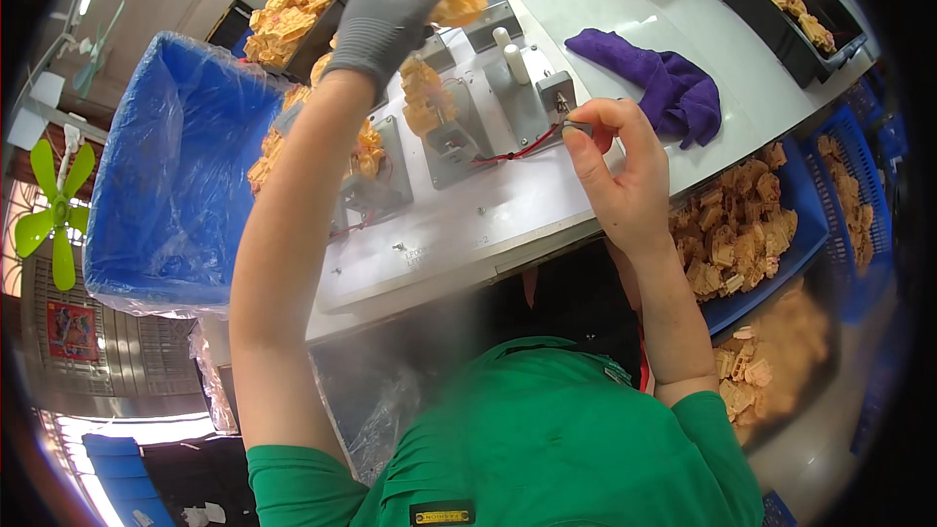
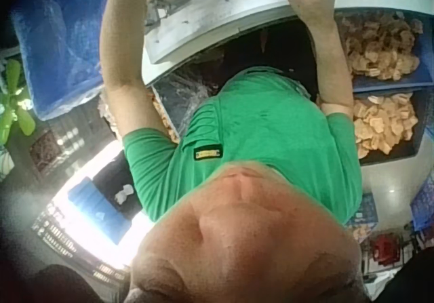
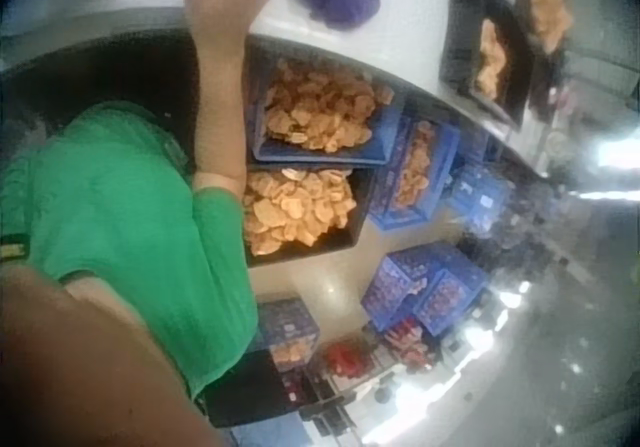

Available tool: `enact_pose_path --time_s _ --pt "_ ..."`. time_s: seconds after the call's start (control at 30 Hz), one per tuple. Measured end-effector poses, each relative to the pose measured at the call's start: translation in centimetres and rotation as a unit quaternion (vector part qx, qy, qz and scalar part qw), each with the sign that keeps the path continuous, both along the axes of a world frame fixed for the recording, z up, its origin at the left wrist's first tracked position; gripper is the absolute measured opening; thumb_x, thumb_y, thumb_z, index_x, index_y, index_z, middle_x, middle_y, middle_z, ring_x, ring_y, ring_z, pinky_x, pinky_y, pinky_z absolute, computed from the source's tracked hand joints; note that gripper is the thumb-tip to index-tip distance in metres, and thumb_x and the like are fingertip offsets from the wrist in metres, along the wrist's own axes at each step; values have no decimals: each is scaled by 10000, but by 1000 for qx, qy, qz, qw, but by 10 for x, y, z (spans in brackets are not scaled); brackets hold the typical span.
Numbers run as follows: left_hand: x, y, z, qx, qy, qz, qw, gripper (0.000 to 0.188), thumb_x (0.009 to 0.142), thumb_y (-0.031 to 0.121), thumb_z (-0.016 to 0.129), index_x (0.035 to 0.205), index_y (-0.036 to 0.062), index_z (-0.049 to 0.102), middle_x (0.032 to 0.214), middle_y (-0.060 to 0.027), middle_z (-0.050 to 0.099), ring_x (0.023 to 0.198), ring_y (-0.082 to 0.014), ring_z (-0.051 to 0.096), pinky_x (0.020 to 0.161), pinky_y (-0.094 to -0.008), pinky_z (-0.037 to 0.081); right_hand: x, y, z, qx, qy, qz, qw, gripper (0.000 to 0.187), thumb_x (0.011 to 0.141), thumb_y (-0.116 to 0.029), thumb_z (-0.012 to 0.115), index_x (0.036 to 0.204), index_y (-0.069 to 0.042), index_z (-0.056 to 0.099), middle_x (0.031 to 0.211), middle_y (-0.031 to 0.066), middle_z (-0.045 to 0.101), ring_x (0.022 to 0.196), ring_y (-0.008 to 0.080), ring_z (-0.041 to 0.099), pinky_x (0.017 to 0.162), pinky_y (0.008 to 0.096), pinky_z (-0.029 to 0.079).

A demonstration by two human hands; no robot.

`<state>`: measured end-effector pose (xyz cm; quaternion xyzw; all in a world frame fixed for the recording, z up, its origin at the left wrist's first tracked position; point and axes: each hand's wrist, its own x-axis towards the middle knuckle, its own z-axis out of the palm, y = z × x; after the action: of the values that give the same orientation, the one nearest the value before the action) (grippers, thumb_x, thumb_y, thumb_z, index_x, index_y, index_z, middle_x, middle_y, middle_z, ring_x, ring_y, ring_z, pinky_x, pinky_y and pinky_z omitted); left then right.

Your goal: The person tests toy components by mounting them onto testing fixtures, toggling test switches, and removing the tested parts from the fixtures.

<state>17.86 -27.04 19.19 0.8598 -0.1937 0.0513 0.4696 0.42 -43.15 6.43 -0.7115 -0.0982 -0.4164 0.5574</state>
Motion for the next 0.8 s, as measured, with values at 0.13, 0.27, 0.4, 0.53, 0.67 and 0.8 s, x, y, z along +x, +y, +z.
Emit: enact_pose_path --time_s 0.13,0.27,0.4,0.53,0.67,0.8 --pt "-5 -14 -14 120 -105 -52 986 526 853 385 767 1226 52 602 1036 -102 654 842 -157 671 746 -282 571 -1 0 1 3 1 5 1000 167 875 -93 726 1011 -73 632 858 38 594 706 157 501 649 288 445" --pt "-23 -19 -20 223 -220 -18 949 580 850 441 732 1242 35 596 1095 -176 662 905 -210 689 783 -325 568 -1 0 1 5 0 5 1000 163 878 -97 726 1010 -77 633 863 36 597 709 158 500 647 287 444" --pt "-42 -18 -14 228 -106 -27 967 623 899 565 608 1258 56 593 986 -186 706 852 -257 705 754 -356 563 0 0 0 4 1 5 1000 165 878 -98 726 1011 -78 631 867 33 602 708 159 503 649 287 446" --pt "-53 -27 -15 273 -51 -79 957 584 962 553 512 1284 70 573 1062 -211 710 1004 -380 688 915 -425 518 1 0 -2 8 2 3 1000 159 882 -88 720 1012 -74 629 892 33 624 705 152 502 653 284 450" --pt "-58 -35 -25 356 -94 -112 923 631 988 611 423 1351 107 534 1081 -198 713 1062 -367 674 927 -426 503 0 0 -2 5 4 -1 1000 168 886 -81 718 1028 -64 632 920 37 643 707 148 513 663 278 458" --pt "-60 -22 -13 459 -230 -214 831 459 1039 239 495 1490 174 442 1489 -153 465 1174 -344 634 935 -399 532 -2 1 -3 11 40 1 999 253 892 -102 723 1117 -50 618 1021 55 643 807 158 565 753 288 474"
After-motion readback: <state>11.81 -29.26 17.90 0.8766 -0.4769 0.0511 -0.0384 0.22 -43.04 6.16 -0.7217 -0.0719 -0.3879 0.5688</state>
